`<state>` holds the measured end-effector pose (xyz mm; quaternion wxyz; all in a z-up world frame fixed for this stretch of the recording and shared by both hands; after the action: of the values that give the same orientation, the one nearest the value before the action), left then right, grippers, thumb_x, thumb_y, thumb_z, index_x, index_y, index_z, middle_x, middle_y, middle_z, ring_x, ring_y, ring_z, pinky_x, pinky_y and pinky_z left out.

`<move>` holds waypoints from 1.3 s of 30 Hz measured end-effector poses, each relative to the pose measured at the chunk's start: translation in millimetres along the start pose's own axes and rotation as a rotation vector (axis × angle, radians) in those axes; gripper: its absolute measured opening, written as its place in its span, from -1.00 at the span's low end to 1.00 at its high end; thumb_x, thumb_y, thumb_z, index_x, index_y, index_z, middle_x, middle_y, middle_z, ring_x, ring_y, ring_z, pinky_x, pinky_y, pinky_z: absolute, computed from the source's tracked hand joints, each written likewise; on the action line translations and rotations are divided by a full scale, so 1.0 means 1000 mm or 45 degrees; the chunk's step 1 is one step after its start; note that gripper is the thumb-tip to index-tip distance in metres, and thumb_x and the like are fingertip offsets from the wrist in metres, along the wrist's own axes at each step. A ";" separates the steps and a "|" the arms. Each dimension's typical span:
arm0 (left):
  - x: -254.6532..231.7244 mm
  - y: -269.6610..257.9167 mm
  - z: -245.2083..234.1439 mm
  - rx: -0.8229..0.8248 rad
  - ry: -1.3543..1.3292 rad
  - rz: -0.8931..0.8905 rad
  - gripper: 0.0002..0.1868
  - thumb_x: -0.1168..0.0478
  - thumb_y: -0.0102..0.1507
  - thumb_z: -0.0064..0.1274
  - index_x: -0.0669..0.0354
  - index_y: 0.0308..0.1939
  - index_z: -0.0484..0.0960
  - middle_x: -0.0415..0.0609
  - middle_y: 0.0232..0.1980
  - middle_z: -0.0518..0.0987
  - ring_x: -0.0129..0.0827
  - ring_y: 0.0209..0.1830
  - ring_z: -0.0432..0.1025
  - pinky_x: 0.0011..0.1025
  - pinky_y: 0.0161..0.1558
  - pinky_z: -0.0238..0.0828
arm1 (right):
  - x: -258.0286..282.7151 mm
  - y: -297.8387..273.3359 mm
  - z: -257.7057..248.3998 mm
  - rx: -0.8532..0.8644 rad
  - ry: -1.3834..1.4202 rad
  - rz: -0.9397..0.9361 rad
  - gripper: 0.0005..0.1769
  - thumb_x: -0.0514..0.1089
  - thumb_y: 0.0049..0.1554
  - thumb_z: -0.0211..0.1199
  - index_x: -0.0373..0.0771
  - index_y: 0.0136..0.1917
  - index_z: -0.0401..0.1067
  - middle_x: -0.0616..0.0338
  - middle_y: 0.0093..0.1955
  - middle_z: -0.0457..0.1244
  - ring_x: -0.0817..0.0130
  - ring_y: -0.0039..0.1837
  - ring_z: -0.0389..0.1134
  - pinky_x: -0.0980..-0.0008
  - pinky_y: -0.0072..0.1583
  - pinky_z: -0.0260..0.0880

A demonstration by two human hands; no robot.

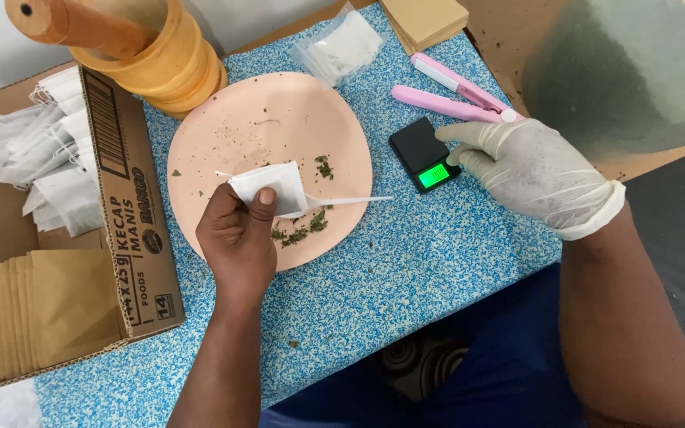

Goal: Filling small tea bags with tea leaves using a spoon and weighing them on a digital scale.

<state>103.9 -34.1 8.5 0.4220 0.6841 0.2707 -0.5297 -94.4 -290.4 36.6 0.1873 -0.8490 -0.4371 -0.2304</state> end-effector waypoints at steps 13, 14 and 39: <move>0.000 0.000 0.001 0.002 0.019 0.007 -0.77 0.10 0.35 0.10 0.20 -0.10 0.57 -0.14 -0.18 0.54 -0.44 -0.10 0.40 -0.45 -0.15 0.39 | -0.003 0.001 0.009 0.146 -0.273 0.149 -0.57 0.01 0.30 0.00 0.20 0.41 0.41 0.37 0.01 0.38 0.32 -0.11 0.38 0.31 0.00 0.37; -0.001 0.000 0.001 0.005 0.025 0.007 -0.79 0.11 0.35 0.10 0.19 -0.12 0.56 -0.15 -0.20 0.53 -0.45 -0.11 0.38 -0.47 -0.17 0.36 | -0.005 0.001 0.010 0.149 -0.356 0.160 -0.56 0.05 0.32 -0.06 0.25 0.42 0.39 0.35 -0.10 0.37 0.30 -0.19 0.37 0.28 -0.03 0.37; -0.002 -0.020 0.037 0.177 -0.324 0.010 -0.83 0.29 0.35 0.06 0.40 -0.09 0.58 0.17 -0.19 0.66 -0.34 -0.14 0.54 -0.20 -0.01 0.58 | 0.097 -0.012 0.076 -0.040 0.901 -0.023 -0.76 -0.04 0.04 0.45 -0.07 0.00 0.62 0.22 -0.15 0.41 0.50 -0.06 0.39 0.48 0.07 0.38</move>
<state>68.9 -55.9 2.1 0.4065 0.6401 0.1751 -0.6279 -37.3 -180.9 29.3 0.3121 -0.7155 -0.3489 -0.5185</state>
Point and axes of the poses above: each hand's wrist, its own y-axis towards the middle knuckle, its own z-axis out of the palm, x = y × z, the point moved 8 cm from there along y, towards the middle knuckle
